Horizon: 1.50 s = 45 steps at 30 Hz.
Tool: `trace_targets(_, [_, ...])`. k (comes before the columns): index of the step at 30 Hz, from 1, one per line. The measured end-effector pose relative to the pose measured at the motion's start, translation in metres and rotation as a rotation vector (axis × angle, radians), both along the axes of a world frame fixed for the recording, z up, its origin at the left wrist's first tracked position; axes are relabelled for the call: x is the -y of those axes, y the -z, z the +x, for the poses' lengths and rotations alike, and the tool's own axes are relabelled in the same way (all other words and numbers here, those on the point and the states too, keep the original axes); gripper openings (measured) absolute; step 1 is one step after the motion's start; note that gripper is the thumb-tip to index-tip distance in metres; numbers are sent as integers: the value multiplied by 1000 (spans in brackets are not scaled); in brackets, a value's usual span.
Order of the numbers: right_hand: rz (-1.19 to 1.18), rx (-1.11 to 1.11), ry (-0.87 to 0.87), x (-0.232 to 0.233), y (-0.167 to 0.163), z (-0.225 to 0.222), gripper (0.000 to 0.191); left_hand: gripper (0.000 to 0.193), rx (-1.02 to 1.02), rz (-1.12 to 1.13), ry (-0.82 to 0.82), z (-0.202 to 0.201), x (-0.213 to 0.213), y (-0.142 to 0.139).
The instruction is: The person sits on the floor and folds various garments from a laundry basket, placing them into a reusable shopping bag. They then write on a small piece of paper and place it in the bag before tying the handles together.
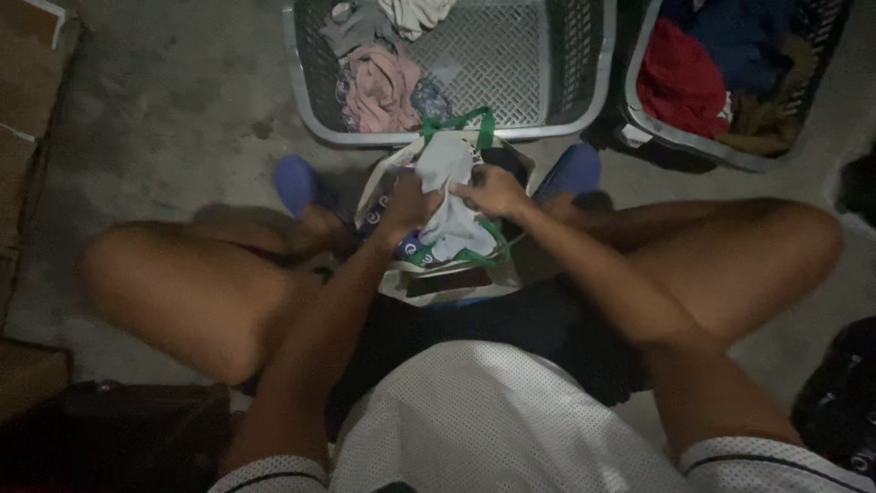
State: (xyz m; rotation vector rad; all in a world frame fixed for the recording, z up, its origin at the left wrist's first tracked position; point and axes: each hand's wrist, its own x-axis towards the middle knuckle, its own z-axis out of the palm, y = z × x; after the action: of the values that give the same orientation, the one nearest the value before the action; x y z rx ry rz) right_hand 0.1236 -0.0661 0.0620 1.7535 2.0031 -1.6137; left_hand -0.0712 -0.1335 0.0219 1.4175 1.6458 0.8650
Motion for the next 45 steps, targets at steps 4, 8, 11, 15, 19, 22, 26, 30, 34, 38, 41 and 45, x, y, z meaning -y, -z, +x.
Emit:
trace_targets(4, [84,49,128,-9,-4,-16,66,56,-35,1,96,2,5,-1])
trace_targets(8, [162,169,-187,-51,-1,-18,47,102,-497,123,-122,11,19,-17])
trace_targets(11, [219,165,-97,-108,10,-21,49,51,-414,281,44,18,21,-20])
trace_targets(15, [378,215,-203,-192,38,-54,64,29,-499,68,250,24,0,-2])
trace_targets(19, [321,219,-293,-274,70,-116,75,46,-281,-369,146,23,-25,13])
trace_targets(22, [280,205,-301,-324,99,-169,86,36,-432,-65,255,19,-44,11])
trace_targets(26, [201,125,-242,-363,143,-227,101,28,-340,-471,493,5,-76,-1])
trace_targets(30, [404,316,-296,-371,179,-255,63,30,-121,-532,379,-19,-103,-14])
trace_targets(34, [347,351,-219,-370,187,-235,54,27,-52,-667,443,-36,-112,-22])
trace_targets(38, [248,-81,-74,-369,160,-178,37,29,197,-462,-128,-54,-119,-27])
trace_targets(41, [88,-380,-80,-348,99,-139,24,31,291,-353,-229,-70,-129,-35])
trace_targets(45, [374,-368,-476,-286,-25,-105,21,36,624,78,-333,-80,-143,-58])
